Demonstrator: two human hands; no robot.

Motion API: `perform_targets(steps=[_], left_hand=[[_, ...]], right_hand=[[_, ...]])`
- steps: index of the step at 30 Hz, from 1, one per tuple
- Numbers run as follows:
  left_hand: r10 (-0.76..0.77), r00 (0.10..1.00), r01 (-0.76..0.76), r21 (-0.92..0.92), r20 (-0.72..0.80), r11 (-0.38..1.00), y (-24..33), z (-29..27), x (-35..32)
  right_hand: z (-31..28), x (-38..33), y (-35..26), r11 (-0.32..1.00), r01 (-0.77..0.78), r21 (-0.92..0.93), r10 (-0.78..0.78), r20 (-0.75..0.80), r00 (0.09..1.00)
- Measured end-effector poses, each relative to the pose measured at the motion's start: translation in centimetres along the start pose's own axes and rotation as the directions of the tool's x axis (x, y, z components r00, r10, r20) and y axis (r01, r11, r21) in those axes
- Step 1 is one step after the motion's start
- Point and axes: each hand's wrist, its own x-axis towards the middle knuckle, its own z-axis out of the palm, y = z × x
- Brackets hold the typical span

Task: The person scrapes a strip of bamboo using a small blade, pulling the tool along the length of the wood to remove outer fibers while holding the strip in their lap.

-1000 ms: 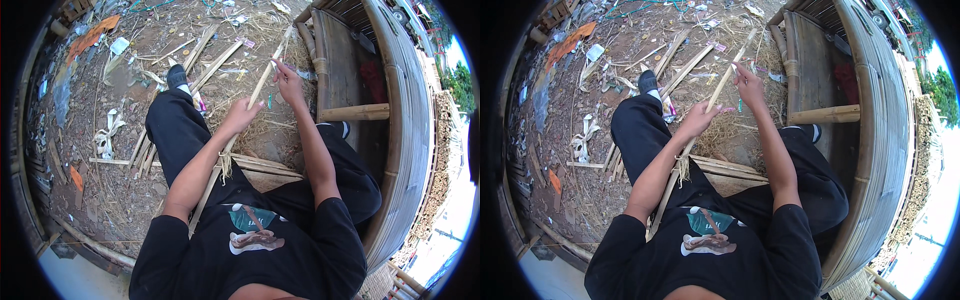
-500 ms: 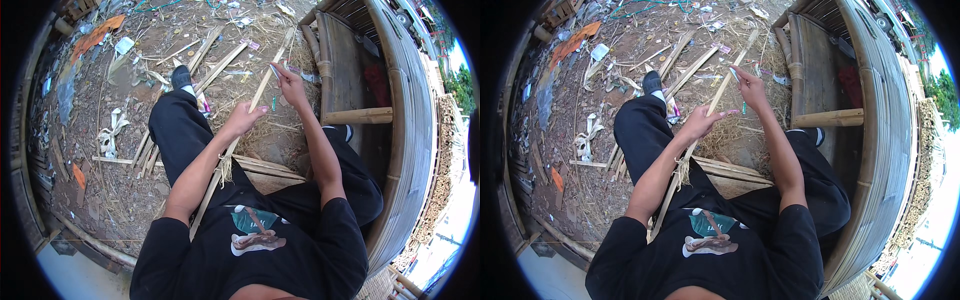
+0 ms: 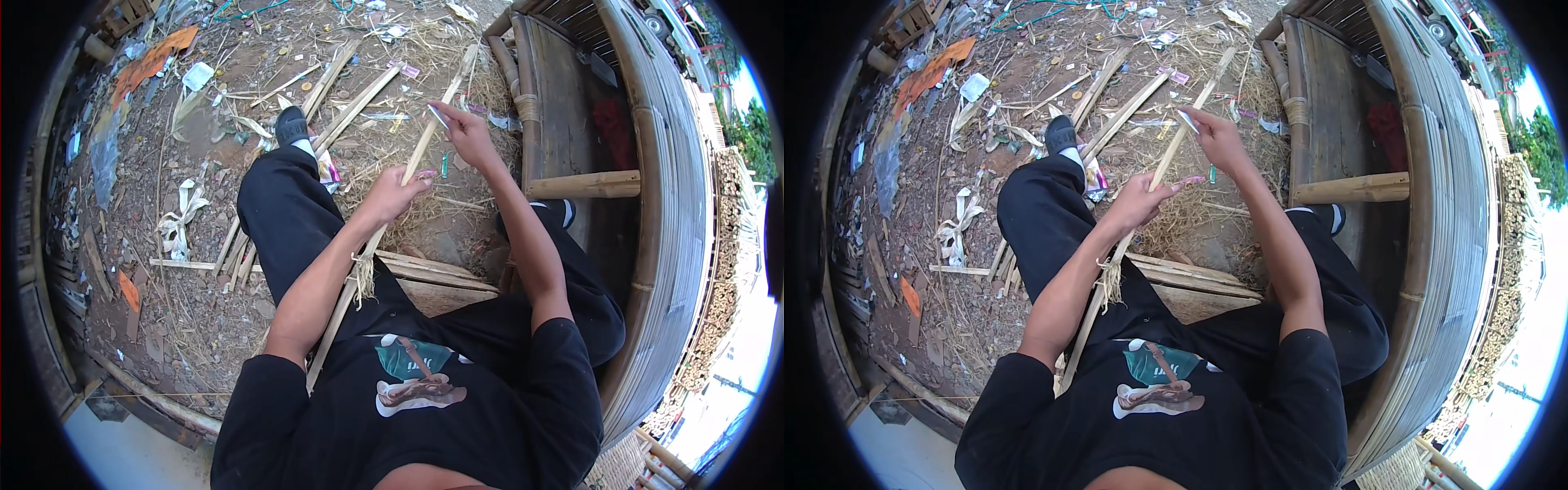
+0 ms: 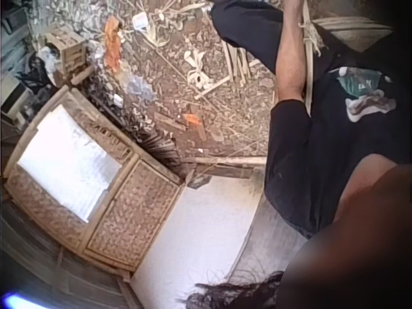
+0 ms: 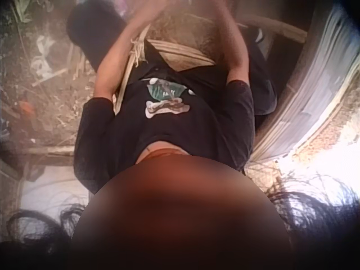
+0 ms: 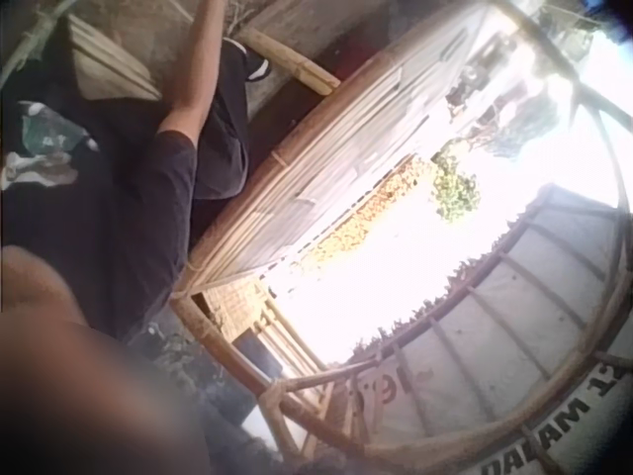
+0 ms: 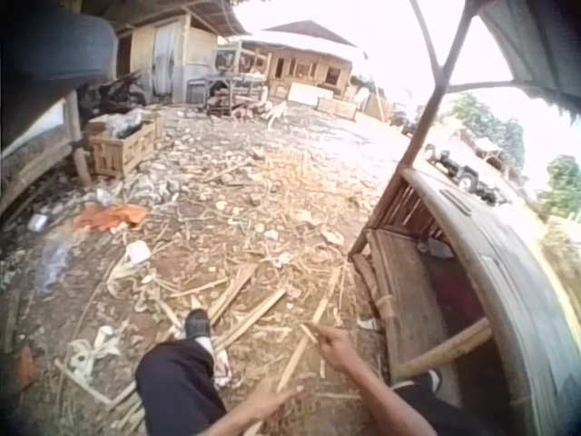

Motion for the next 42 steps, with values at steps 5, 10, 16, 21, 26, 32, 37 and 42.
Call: perform_targets(steps=[5,10,16,21,26,32,37,42], left_hand=[[-0.011,0.999,0.014,0.075,-0.052,0.997,0.2,0.4,0.2],[-0.012,0.999,0.012,-0.009,0.031,1.0,0.3,0.6,0.2],[0.022,0.999,-0.021,-0.017,0.046,1.0,0.2,1.1,-0.2],[-0.018,0.998,0.021,-0.062,0.053,0.998,0.7,1.0,-0.6],[-0.043,0.997,0.048,-0.083,0.062,0.995,0.9,1.0,-0.8],[-0.02,0.995,0.03,-0.105,0.096,0.994,0.7,0.8,-0.6],[0.007,0.996,0.001,-0.094,0.086,0.996,0.5,0.8,-0.8],[-0.011,0.997,0.02,-0.114,0.079,0.993,0.7,0.7,-1.1]], right_hand=[[0.7,-1.3,0.5,0.994,0.068,-0.087,-0.068,0.004,0.998],[-0.7,-0.3,-0.8,0.993,0.065,-0.101,-0.086,-0.225,0.971],[-2.3,-0.5,0.4,0.98,0.022,-0.195,-0.048,-0.128,0.991],[-0.9,-1.5,-0.2,0.974,0.142,-0.174,-0.161,-0.099,0.982],[-0.4,-1.6,0.3,0.98,0.111,-0.163,-0.142,-0.194,0.971],[-2.0,-0.4,-0.3,0.981,0.066,-0.181,-0.107,-0.226,0.968],[-1.9,-0.9,0.2,0.967,0.2,-0.16,-0.215,-0.08,0.973],[-1.4,-1.3,-0.4,0.967,0.178,-0.183,-0.195,-0.082,0.977]])
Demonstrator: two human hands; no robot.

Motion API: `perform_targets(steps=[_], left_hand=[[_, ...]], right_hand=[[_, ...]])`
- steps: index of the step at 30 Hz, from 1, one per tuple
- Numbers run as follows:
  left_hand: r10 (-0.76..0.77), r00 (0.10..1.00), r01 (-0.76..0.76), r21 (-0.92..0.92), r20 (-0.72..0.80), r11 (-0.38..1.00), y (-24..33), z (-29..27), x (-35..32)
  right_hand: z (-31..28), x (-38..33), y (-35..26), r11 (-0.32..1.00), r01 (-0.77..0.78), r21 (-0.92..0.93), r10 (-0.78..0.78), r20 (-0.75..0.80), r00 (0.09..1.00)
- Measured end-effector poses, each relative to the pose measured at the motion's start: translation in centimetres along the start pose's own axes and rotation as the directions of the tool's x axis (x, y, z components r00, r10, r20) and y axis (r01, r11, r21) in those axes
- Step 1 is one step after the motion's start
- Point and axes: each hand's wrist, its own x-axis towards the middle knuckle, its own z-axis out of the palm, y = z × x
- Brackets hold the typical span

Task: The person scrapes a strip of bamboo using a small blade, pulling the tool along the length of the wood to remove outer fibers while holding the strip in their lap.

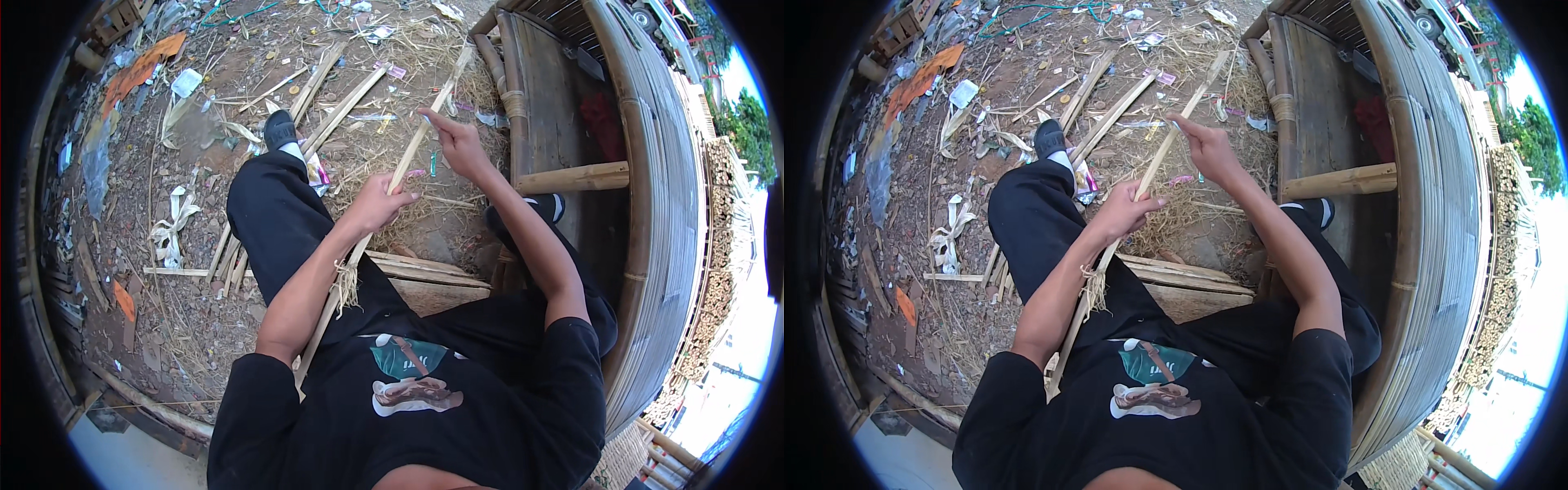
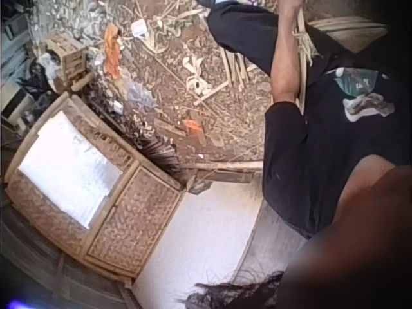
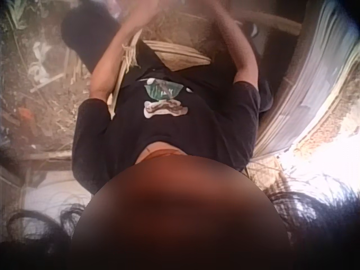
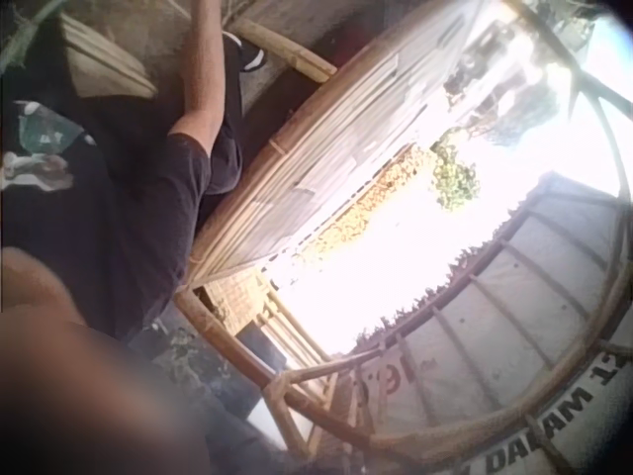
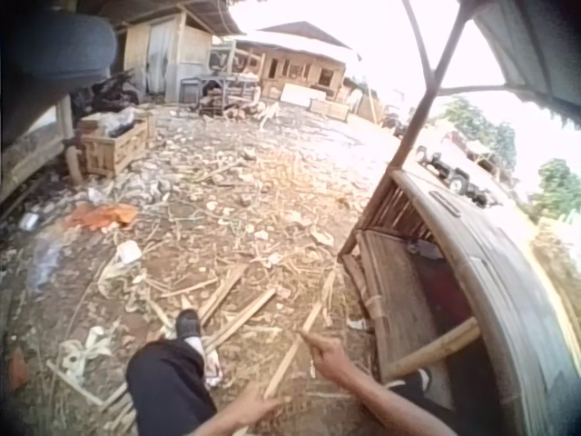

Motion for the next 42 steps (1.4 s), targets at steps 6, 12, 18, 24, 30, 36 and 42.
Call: perform_targets(steps=[6,12,18,24,30,36,42], left_hand=[[0.041,0.999,-0.04,0.047,-0.02,0.998,-0.8,-0.2,0.6],[0.025,1.0,-0.025,0.02,0.018,0.999,-0.8,-0.2,0.8],[0.021,1.0,-0.022,0.038,0.004,0.999,-1.3,-0.4,0.8],[-0.009,1.0,0.009,0.05,0.01,0.999,-1.0,-0.4,0.4],[0.031,0.999,-0.032,0.082,0.008,0.996,-2.2,-0.6,0.7],[0.02,1.0,-0.019,0.13,-0.002,0.991,-2.9,-0.8,0.3],[-0.013,1.0,0.015,0.168,-0.01,0.986,-2.0,-0.2,0.1]], right_hand=[[1.5,-1.2,-0.4,0.999,-0.036,0.011,0.036,-0.016,0.999],[1.9,-1.2,0.7,0.999,0.002,0.033,0.0,-0.064,0.998],[0.7,-0.7,0.0,0.997,-0.078,0.02,0.078,0.02,0.997],[-0.4,0.3,1.9,0.994,-0.105,-0.002,0.104,-0.114,0.988],[0.2,-0.2,2.0,0.997,-0.066,0.044,0.067,-0.03,0.997],[0.0,-0.6,0.5,0.991,-0.084,0.106,0.075,0.092,0.993],[1.0,-1.0,2.8,0.996,0.018,0.091,-0.02,0.018,1.0]])
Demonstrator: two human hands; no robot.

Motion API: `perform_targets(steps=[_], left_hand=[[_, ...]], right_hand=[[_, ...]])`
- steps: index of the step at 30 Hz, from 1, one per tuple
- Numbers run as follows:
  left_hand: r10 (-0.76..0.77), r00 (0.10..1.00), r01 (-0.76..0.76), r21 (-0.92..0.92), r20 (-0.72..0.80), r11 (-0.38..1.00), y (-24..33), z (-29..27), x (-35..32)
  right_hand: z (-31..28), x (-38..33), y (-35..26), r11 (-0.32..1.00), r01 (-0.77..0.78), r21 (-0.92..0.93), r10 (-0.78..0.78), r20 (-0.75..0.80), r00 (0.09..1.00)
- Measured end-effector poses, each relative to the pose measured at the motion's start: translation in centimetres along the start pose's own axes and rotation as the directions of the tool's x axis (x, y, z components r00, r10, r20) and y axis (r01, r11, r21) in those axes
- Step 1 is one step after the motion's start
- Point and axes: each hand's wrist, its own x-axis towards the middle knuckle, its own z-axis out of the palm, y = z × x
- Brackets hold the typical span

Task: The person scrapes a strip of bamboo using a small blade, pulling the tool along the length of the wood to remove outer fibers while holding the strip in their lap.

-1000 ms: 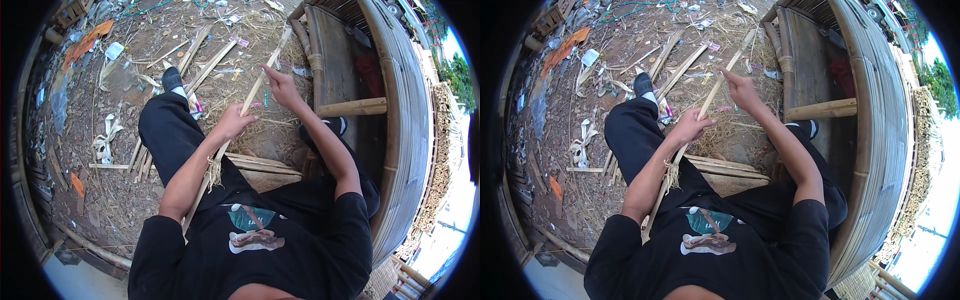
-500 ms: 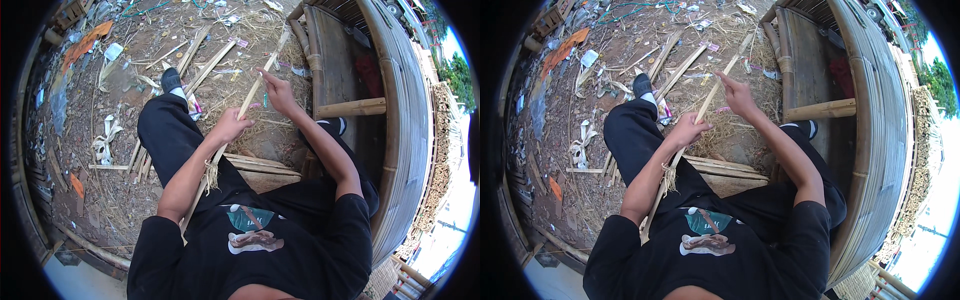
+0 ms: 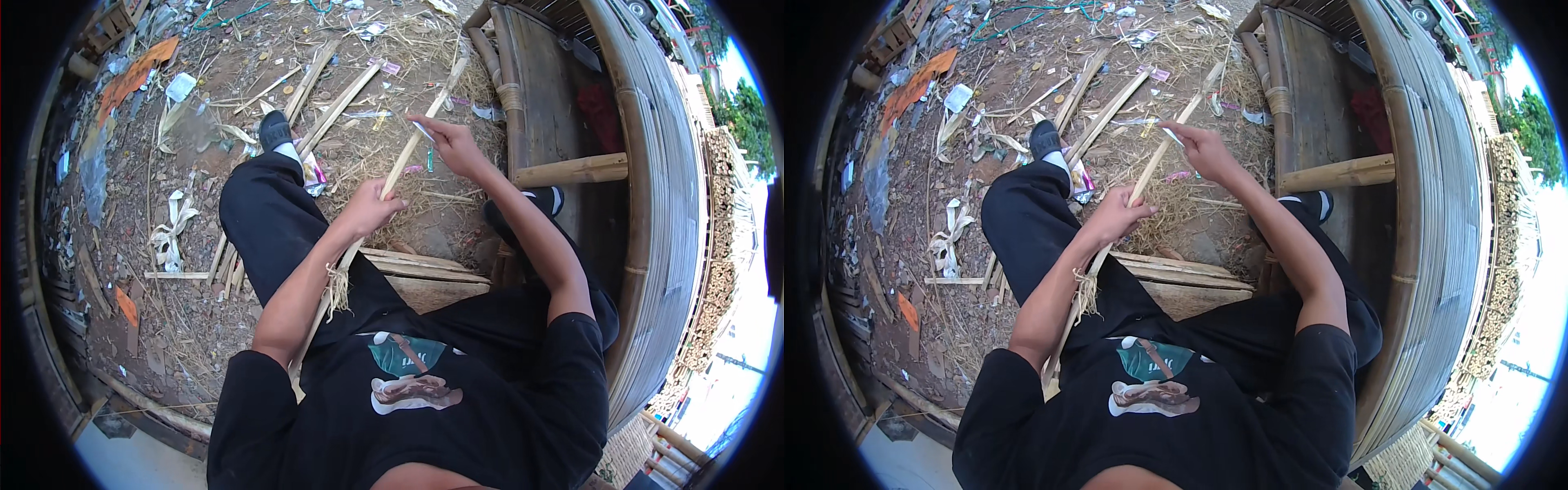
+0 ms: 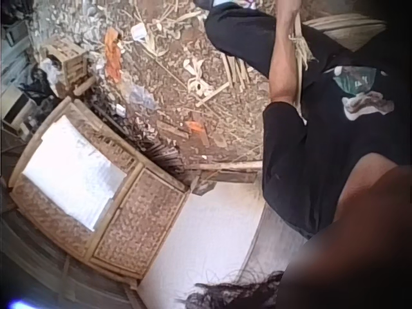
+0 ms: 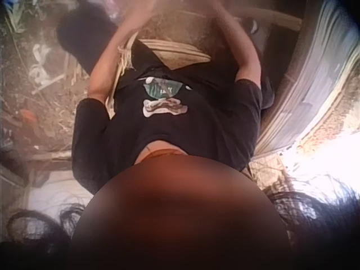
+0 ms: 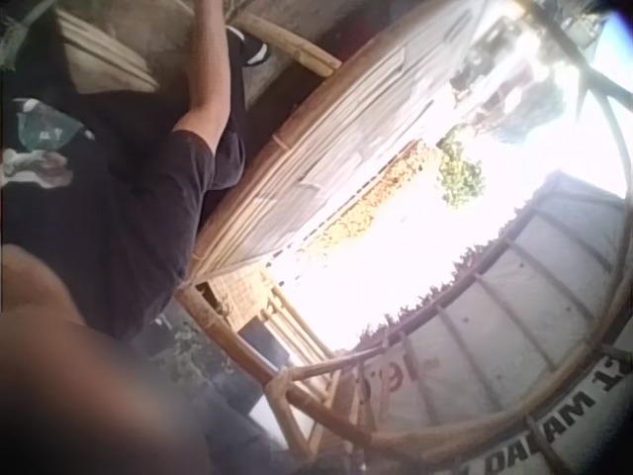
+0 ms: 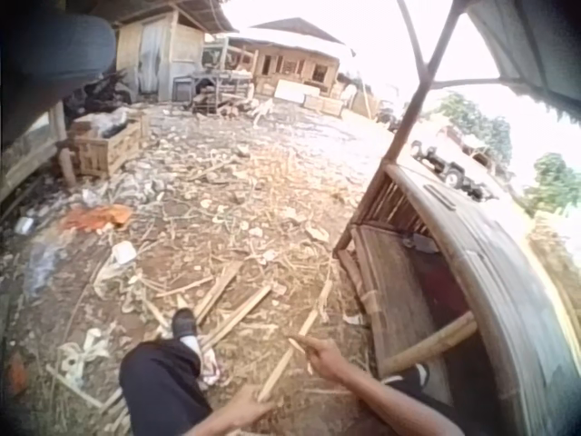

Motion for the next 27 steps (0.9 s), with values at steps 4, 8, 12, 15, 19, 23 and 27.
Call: perform_targets(steps=[4,8,12,15,19,23,27], left_hand=[[0.002,1.0,0.0,-0.119,0.018,0.993,0.6,-0.8,0.3],[0.0,0.999,0.008,-0.16,0.051,0.987,0.8,-0.6,0.3],[0.021,0.999,-0.017,-0.11,0.04,0.994,0.9,-0.4,0.3],[0.02,0.999,-0.012,-0.144,0.049,0.99,0.9,-0.4,0.2],[0.026,0.999,-0.02,-0.129,0.041,0.991,0.5,-0.5,0.3],[0.017,1.0,-0.014,-0.131,0.02,0.991,0.1,-0.8,0.0],[0.054,0.998,-0.047,-0.163,0.037,0.985,0.8,-0.8,0.4]], right_hand=[[-0.8,0.3,-2.6,0.961,-0.255,0.103,0.246,0.096,0.965],[-1.5,0.4,-4.2,0.865,-0.408,0.292,0.403,0.081,0.912],[-1.0,0.1,-3.2,0.829,-0.467,0.309,0.438,0.161,0.884],[0.1,-0.2,-2.5,0.949,-0.264,0.172,0.265,0.021,0.964],[0.8,-0.1,-2.1,0.998,-0.027,0.048,0.033,-0.145,0.989],[-0.4,0.3,-3.2,0.989,-0.146,-0.005,0.146,0.051,0.988],[0.6,0.4,-2.6,0.985,-0.17,0.019,0.17,0.011,0.985]])
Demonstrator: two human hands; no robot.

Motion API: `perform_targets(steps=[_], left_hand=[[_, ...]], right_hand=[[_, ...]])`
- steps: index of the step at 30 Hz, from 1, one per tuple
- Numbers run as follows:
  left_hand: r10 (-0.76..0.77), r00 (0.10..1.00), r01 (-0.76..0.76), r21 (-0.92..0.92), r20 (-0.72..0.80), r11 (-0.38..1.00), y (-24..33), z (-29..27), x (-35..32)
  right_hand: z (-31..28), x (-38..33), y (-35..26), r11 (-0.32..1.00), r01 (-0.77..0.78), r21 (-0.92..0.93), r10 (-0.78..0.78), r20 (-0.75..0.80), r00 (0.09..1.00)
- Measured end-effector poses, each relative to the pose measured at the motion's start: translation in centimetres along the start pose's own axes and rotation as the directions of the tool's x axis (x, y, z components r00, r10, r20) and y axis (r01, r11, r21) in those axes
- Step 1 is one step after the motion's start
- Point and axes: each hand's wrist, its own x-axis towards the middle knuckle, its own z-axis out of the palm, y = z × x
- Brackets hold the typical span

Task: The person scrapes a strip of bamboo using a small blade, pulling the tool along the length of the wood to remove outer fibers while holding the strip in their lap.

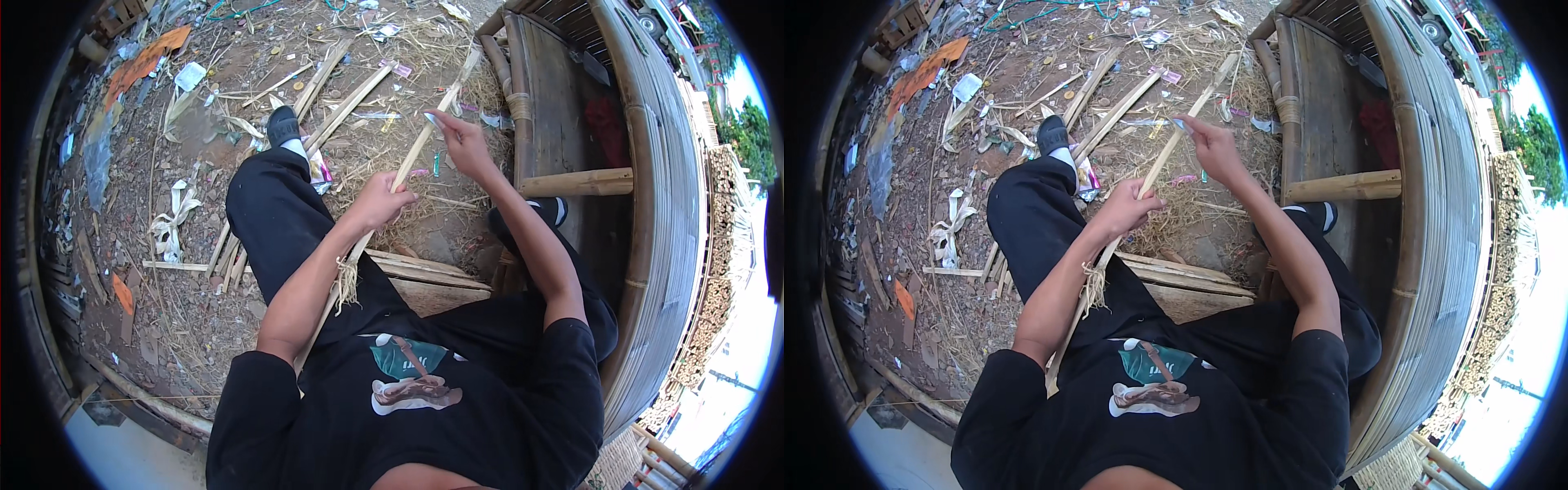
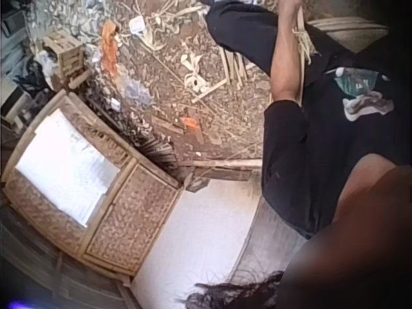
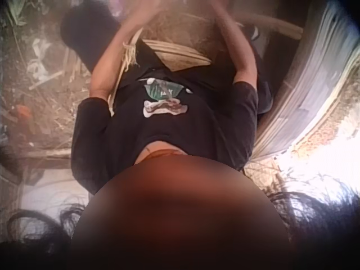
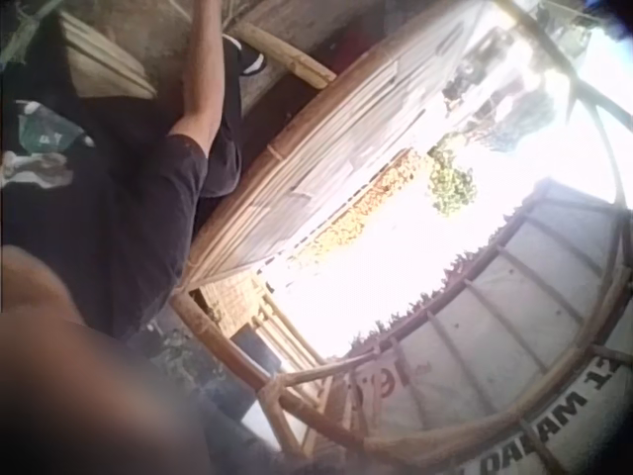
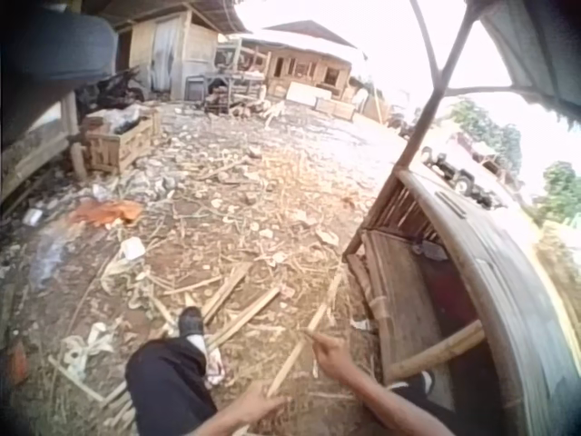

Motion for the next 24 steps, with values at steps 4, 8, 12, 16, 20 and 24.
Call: perform_targets(steps=[4,8,12,16,20,24], left_hand=[[-0.029,0.997,0.031,0.023,-0.078,0.999,-0.5,-0.1,0.1],[0.053,0.995,-0.046,0.085,-0.084,0.995,-0.6,-0.2,0.5],[0.027,0.997,-0.02,0.087,-0.071,0.996,-0.6,-0.1,0.6],[0.021,0.997,-0.013,0.101,-0.073,0.995,-0.4,0.1,0.4],[0.035,0.998,-0.028,0.12,-0.056,0.992,-0.6,0.2,0.6],[0.06,0.997,-0.052,0.159,-0.043,0.986,-0.1,0.2,0.4]], right_hand=[[1.3,-0.8,-0.7,0.999,0.049,-0.001,-0.049,0.083,0.995],[0.6,-0.4,-1.2,0.944,-0.125,0.304,0.126,0.017,0.992],[-1.3,0.3,-1.1,0.979,-0.091,0.182,0.117,-0.133,0.984],[-0.9,0.1,-1.2,1.0,0.017,-0.003,-0.017,-0.119,0.993],[0.1,-0.3,-1.4,0.992,0.1,-0.079,-0.107,-0.093,0.99],[0.6,-0.4,-0.7,0.936,0.269,-0.226,-0.303,-0.135,0.943]])
